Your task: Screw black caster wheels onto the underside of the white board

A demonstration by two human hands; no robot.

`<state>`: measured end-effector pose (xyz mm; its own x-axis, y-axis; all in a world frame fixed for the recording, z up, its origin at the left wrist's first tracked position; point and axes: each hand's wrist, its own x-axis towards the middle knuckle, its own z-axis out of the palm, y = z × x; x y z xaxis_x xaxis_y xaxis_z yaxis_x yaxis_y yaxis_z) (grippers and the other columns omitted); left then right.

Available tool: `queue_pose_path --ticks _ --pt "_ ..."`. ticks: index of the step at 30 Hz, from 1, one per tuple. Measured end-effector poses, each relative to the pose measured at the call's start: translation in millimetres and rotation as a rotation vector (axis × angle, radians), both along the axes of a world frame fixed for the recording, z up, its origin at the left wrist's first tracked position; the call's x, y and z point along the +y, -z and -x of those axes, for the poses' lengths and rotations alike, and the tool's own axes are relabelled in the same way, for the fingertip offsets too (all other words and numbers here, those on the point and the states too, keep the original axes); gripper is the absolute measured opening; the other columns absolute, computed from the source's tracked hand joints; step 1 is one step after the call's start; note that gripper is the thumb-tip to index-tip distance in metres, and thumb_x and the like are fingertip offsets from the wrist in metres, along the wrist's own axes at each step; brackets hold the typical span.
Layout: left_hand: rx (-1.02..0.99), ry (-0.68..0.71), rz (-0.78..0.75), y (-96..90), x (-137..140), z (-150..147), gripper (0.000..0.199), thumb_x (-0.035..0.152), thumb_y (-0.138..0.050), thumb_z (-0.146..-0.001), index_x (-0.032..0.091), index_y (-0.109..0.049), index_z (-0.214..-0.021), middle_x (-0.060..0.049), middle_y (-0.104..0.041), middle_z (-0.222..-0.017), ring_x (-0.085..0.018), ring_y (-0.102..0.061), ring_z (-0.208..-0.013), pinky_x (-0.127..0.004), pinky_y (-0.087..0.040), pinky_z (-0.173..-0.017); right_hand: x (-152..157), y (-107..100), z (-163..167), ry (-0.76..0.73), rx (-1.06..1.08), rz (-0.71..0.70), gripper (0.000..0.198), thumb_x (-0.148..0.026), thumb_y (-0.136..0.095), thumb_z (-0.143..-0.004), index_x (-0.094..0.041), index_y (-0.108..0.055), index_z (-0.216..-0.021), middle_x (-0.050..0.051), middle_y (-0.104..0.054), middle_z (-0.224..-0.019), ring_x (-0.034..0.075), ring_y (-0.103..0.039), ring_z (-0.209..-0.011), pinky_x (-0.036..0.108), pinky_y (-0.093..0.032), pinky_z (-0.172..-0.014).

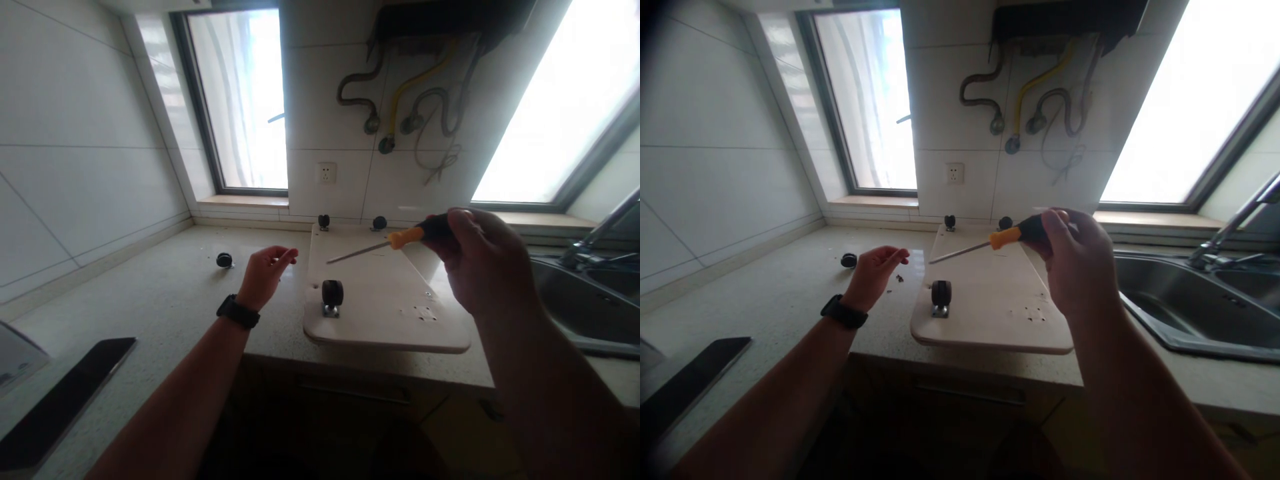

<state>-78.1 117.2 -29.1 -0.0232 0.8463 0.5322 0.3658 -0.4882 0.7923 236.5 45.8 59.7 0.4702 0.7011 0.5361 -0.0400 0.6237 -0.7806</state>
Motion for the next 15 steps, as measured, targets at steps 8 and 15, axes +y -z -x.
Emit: queue_pose_path --ticks 8,15 --pt "0.105 -0.254 0.078 53.5 46 56 0.044 0.051 -0.055 -0.094 0.013 -0.076 -0.094 -0.011 -0.080 -0.089 -0.023 -0.072 -0.083 -0.032 -0.052 -0.078 28 61 -15 -0.115 0.446 0.096 0.017 -0.029 -0.077 -0.085 -0.018 -0.064 -0.083 0.005 -0.072 -0.086 0.018 -0.075 -0.089 0.039 -0.064 -0.093" --pt "0.422 -0.305 0.187 95.2 58 74 0.023 0.037 -0.067 -0.087 0.019 -0.080 -0.093 -0.013 -0.081 -0.094 -0.030 -0.073 -0.094 -0.038 -0.050 -0.088 27 81 0 -0.149 0.497 0.184 0.010 -0.025 -0.070 -0.090 -0.017 -0.066 -0.085 0.007 -0.073 -0.087 0.021 -0.076 -0.094 0.039 -0.063 -0.094"
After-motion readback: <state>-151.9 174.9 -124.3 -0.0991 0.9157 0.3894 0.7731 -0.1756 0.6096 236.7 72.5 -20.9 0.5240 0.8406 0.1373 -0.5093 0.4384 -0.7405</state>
